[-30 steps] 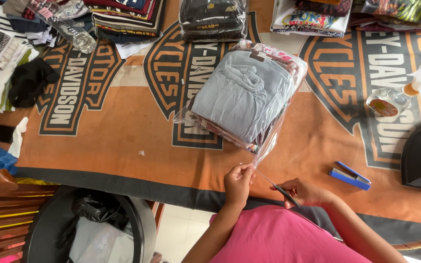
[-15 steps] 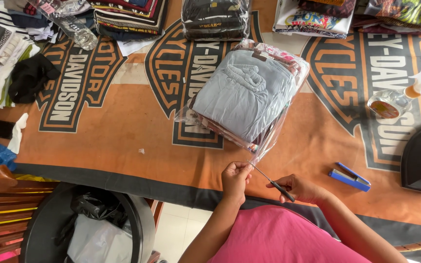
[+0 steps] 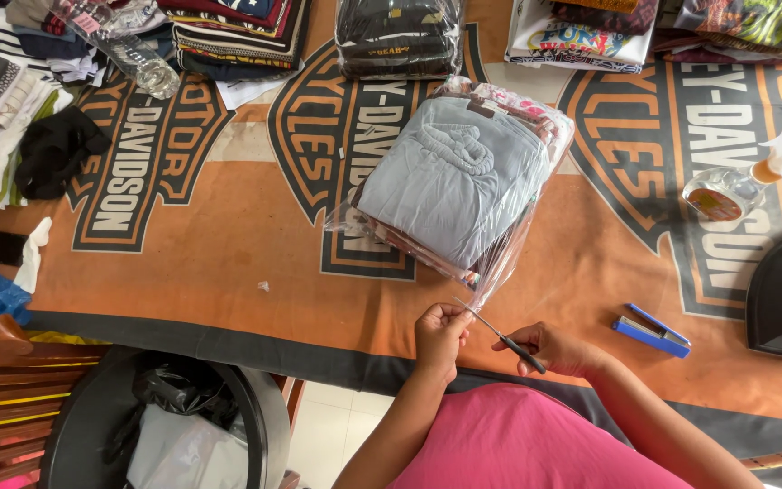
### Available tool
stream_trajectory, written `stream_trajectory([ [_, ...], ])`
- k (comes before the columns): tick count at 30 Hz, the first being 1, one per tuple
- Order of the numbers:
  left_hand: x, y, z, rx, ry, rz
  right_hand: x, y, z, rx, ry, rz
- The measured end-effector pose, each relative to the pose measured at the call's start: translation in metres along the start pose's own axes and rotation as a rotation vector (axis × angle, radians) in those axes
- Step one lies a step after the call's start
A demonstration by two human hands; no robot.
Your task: The person places a stack of folded clothes into a clear plastic bag on a table. They fold the top of the bag over the clothes and use a stapler to seal the package. Finally, they use scissors to trim the excess plastic from the sealed bag.
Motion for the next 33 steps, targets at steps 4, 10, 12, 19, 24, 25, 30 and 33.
stream_trajectory([
  [4,0.007,0.005,-0.011,-0.007,0.000,-0.026,-0.006,-0.016,-0.032,-0.015,0.017,-0.041],
  [10,0.011,0.007,-0.017,-0.038,-0.014,-0.039,-0.002,-0.021,-0.030,0.066,0.033,-0.041],
  [12,0.011,0.007,-0.018,-0.038,-0.016,-0.046,-0.005,-0.020,-0.036,0.051,0.034,-0.040],
  [19,0.017,0.007,-0.030,-0.040,-0.020,-0.101,-0.001,-0.029,-0.048,0.012,0.053,-0.060],
  [24,0.011,0.005,-0.015,-0.035,-0.023,-0.100,0.000,-0.021,-0.046,-0.020,0.039,-0.043],
  [25,0.012,0.004,-0.014,-0.033,-0.025,-0.102,-0.001,-0.022,-0.051,-0.039,0.042,-0.045],
  [30,0.009,0.008,-0.021,-0.024,-0.067,-0.081,-0.008,-0.038,-0.080,-0.061,0.045,-0.106],
  [33,0.009,0.008,-0.018,-0.018,-0.090,-0.072,-0.014,-0.036,-0.084,-0.073,0.039,-0.090],
])
Point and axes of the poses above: each hand's wrist, its own x-axis towards the middle knuckle, its own y-axis out of the back of the hand, z = x × y, the point moved 5 cm from there along x, towards the middle knuckle, and after that the axes turned 6 degrees about -x, right-handed, at the moved point
